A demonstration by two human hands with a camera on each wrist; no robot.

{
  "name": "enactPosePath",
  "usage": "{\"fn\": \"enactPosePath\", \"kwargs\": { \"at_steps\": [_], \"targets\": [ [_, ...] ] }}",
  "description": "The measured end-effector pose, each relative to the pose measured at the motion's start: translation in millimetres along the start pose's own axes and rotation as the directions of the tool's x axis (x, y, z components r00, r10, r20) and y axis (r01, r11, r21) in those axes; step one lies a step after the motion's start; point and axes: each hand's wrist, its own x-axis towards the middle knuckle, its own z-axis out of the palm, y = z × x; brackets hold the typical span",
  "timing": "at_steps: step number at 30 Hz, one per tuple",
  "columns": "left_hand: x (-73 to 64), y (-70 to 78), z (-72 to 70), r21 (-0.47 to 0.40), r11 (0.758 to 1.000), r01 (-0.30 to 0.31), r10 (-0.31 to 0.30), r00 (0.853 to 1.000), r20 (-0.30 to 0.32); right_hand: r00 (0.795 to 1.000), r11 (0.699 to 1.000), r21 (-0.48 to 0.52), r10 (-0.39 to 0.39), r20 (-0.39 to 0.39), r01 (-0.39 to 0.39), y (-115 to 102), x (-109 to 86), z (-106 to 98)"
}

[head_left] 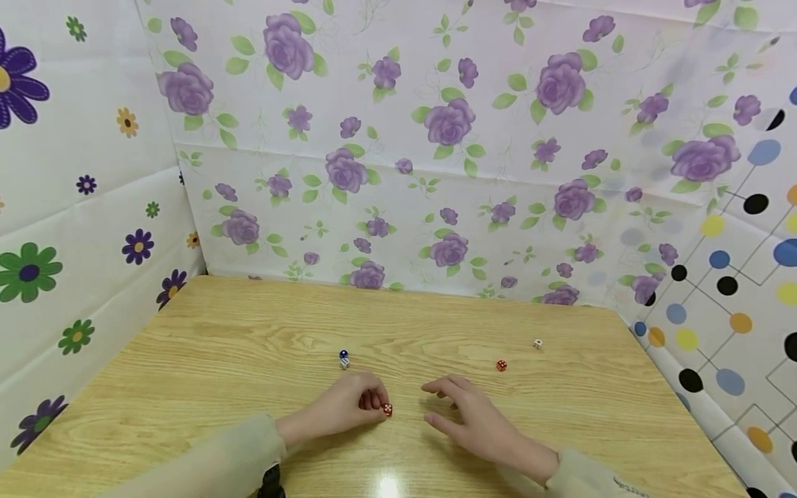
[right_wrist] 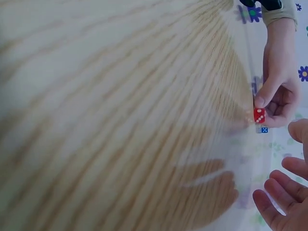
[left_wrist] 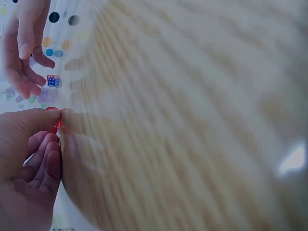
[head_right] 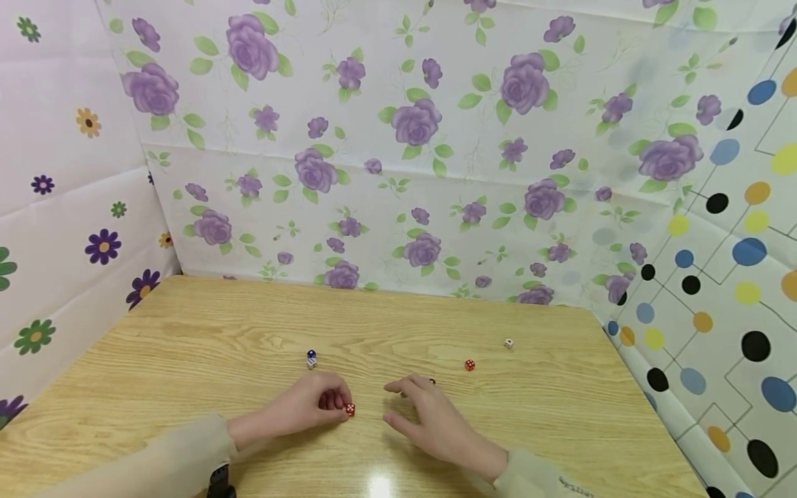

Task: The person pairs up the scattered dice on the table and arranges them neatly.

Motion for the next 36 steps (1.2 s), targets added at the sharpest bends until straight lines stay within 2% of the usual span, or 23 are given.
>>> {"fn": "enactPosePath", "kwargs": {
  "at_steps": [5, 10, 13, 18, 22, 36],
  "targets": [
    [1.9, 2.9, 4.8, -0.014, 0.999, 0.032, -0.032, 0.999, 0.003, 1.0, 0.999, 0.052, 0.01, 0.008, -0.01, 0, 2.3, 3],
    [4.5, 7.5, 9.5, -0.032, 0.999, 0.011, -0.011, 1.0, 0.008, 0.999, 0.996, 0.085, 0.039, 0.021, -0.041, -4, 3.1, 7],
    [6.0, 9.1, 12.8, -0.029, 1.0, -0.009, 0.009, 1.0, 0.004, 0.998, 0.994, 0.086, 0.058, 0.025, -0.06, -6, 3.6, 10],
    [7.3, 9.5, 17.2, -0.04, 0.999, 0.007, -0.007, 1.0, 0.004, 0.997, 0.994, 0.077, 0.072, 0.03, -0.075, -8, 4.9, 13],
    [7.4, 10.0, 18.2, -0.045, 0.999, 0.024, -0.024, 1.0, -0.001, 0.998, 0.996, 0.059, 0.062, 0.021, -0.064, -8, 6.4, 17],
    [7.6, 16.7, 20.5, -0.038, 0.999, 0.009, -0.01, 0.999, -0.037, 0.998, 0.997, 0.047, 0.066, 0.003, -0.066, -5, 12.3, 27]
  ]
}}
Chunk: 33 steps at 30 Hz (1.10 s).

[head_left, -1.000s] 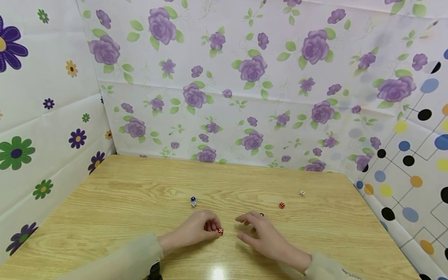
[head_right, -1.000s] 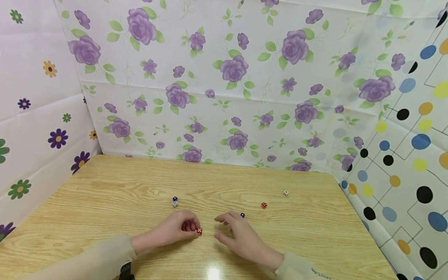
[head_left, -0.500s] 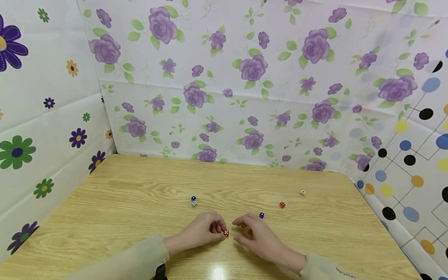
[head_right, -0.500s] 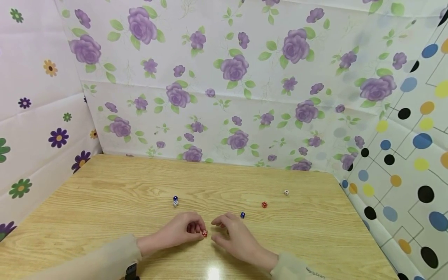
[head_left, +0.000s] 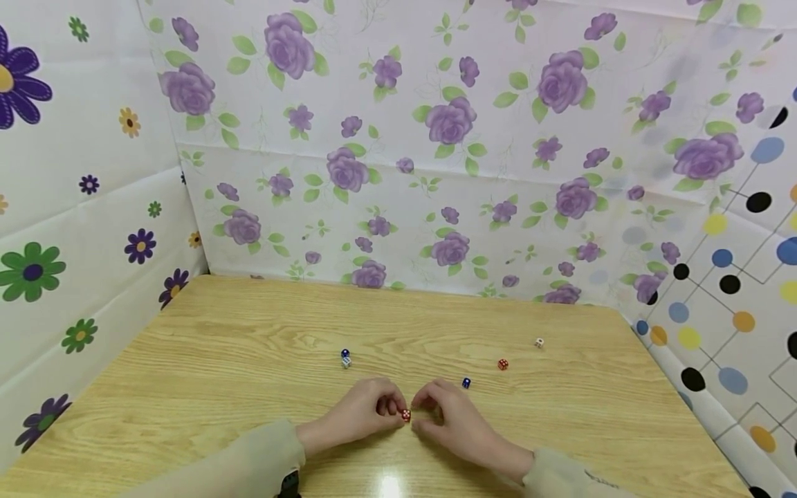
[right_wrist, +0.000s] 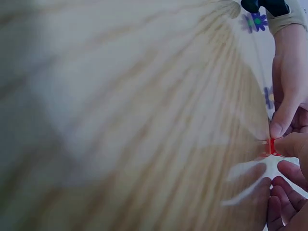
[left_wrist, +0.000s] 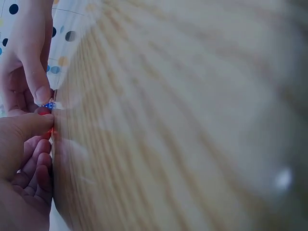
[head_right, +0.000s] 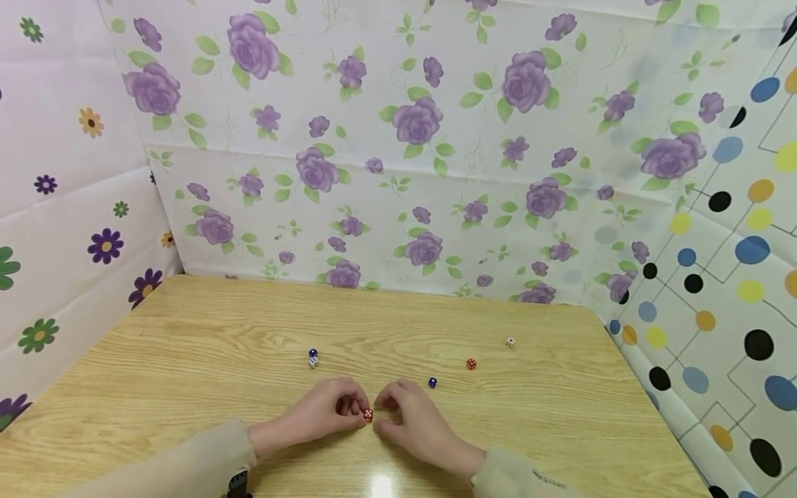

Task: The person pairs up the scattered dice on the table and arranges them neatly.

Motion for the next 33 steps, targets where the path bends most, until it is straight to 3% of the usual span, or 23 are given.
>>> {"fn": "enactPosePath", "kwargs": {
  "at_steps": [33],
  "targets": [
    [1.2, 0.1, 0.4, -0.004, 1.0, 0.024, -0.024, 1.0, 0.007, 0.998, 0.998, -0.034, 0.058, 0.031, -0.057, -3.5, 4.7, 3.3]
  ]
}}
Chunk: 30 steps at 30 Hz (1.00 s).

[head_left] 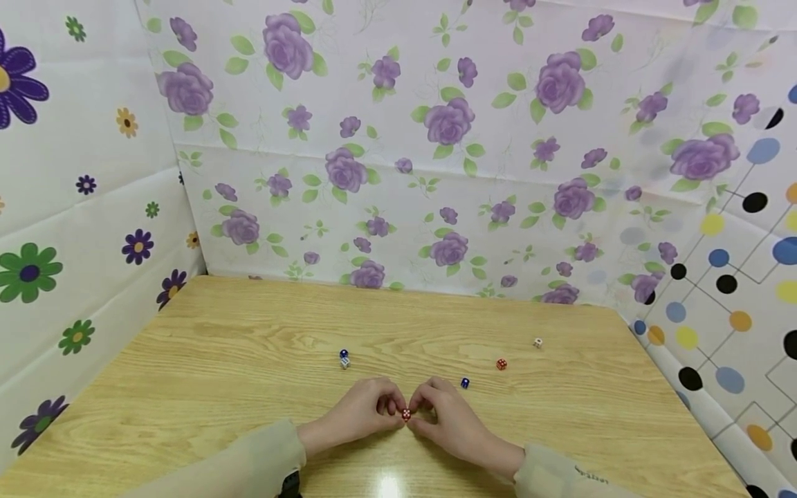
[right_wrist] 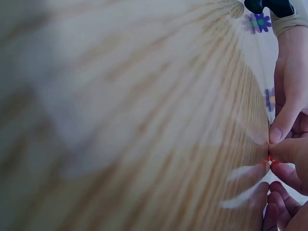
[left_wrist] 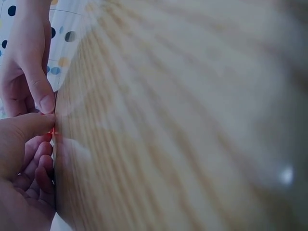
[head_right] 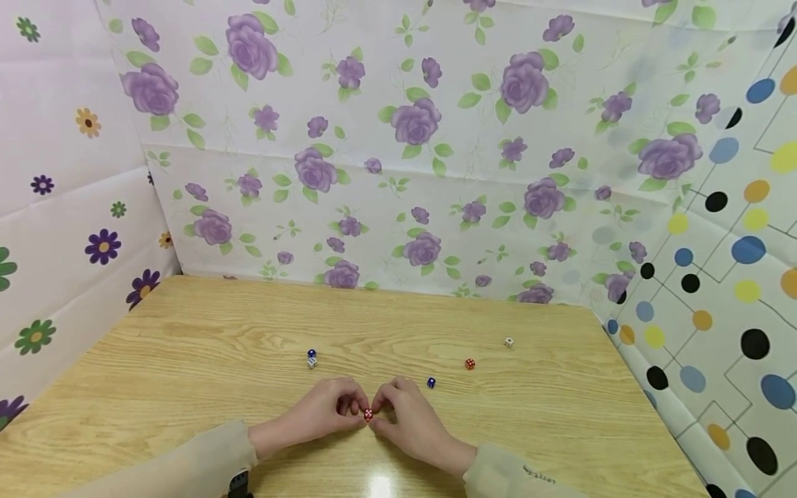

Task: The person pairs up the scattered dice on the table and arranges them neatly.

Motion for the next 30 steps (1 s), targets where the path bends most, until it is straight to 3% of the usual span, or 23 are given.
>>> {"fn": "enactPosePath", "kwargs": {
  "at_steps": [22, 30],
  "targets": [
    [0.9, -1.1, -0.1, -0.013, 1.0, 0.011, -0.011, 1.0, -0.002, 1.0, 1.0, 0.017, 0.008, 0.024, -0.009, -1, 1.6, -2],
    [1.7, -1.5, -0.2, -0.022, 1.0, 0.013, -0.013, 1.0, 0.015, 0.999, 0.994, 0.099, -0.04, 0.016, 0.038, 4, 6.2, -26]
  ]
}}
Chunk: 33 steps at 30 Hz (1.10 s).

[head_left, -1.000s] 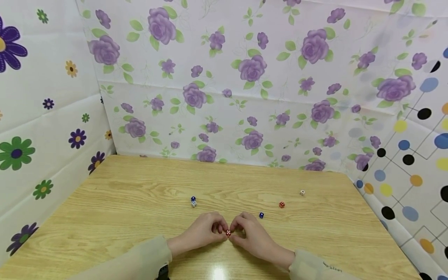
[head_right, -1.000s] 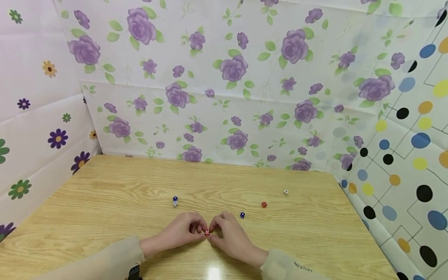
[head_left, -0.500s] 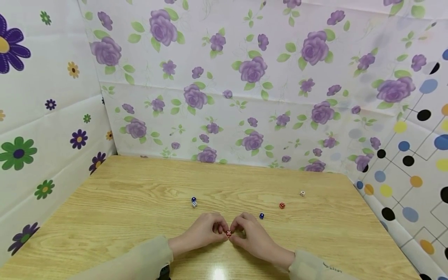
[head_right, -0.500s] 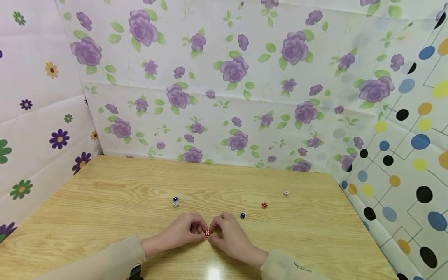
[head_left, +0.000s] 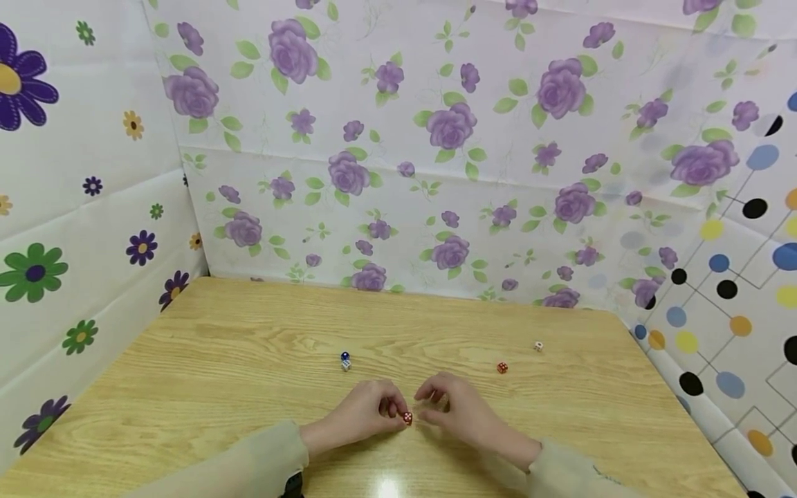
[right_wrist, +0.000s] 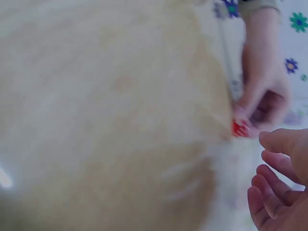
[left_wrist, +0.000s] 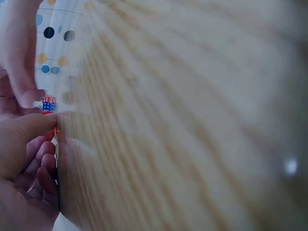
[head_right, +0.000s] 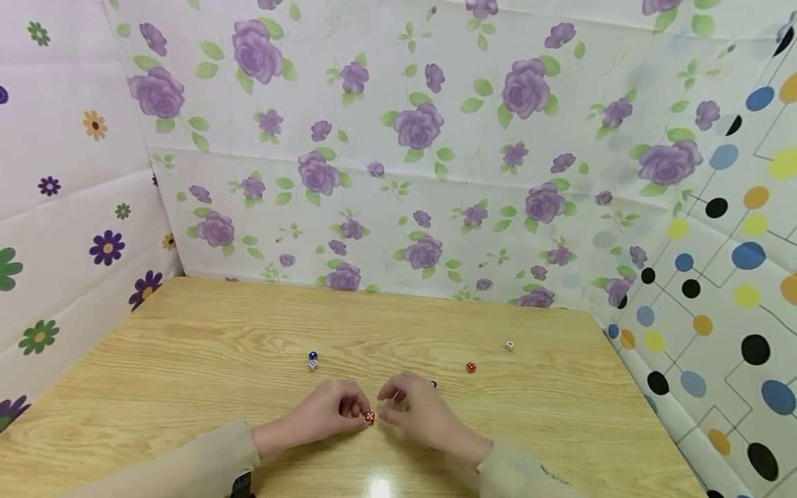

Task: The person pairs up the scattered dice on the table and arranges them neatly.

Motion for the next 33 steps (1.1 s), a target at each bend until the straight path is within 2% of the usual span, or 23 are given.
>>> {"fn": "enactPosePath", "kwargs": {
  "at_steps": [4, 9, 13, 16, 25, 29, 33],
  "targets": [
    [-0.2, 0.6, -1.2, 0.005, 1.0, 0.008, -0.008, 1.0, 0.006, 0.995, 0.997, -0.072, -0.048, -0.09, 0.041, 7, 5.6, -26],
    [-0.4, 1.8, -1.8, 0.014, 1.0, 0.012, -0.012, 1.0, 0.003, 0.97, 0.973, -0.224, -0.105, -0.218, 0.055, 28, 8.4, -64],
    [-1.1, 2.3, -2.0, 0.012, 1.0, 0.013, -0.013, 1.0, 0.005, 0.955, 0.966, -0.257, -0.058, -0.29, -0.02, 51, 5.5, -88],
    [-1.2, 1.9, -1.9, 0.013, 1.0, 0.008, -0.008, 1.0, 0.007, 0.949, 0.962, -0.265, -0.021, -0.314, -0.066, 68, 1.3, -99],
    [-1.2, 1.8, -1.9, 0.013, 1.0, 0.005, -0.005, 1.0, 0.004, 0.957, 0.964, -0.265, -0.055, -0.286, -0.023, 100, -10.1, -113],
    [-0.6, 2.4, -2.4, 0.016, 1.0, 0.013, -0.013, 1.0, 0.013, 0.967, 0.96, -0.279, -0.084, -0.24, 0.014, 113, -13.0, -115],
    [-1.1, 2.2, -3.1, 0.014, 1.0, 0.015, -0.016, 1.0, 0.017, 0.984, 0.962, -0.272, -0.066, -0.166, 0.019, 122, -15.6, -114]
  ]
}}
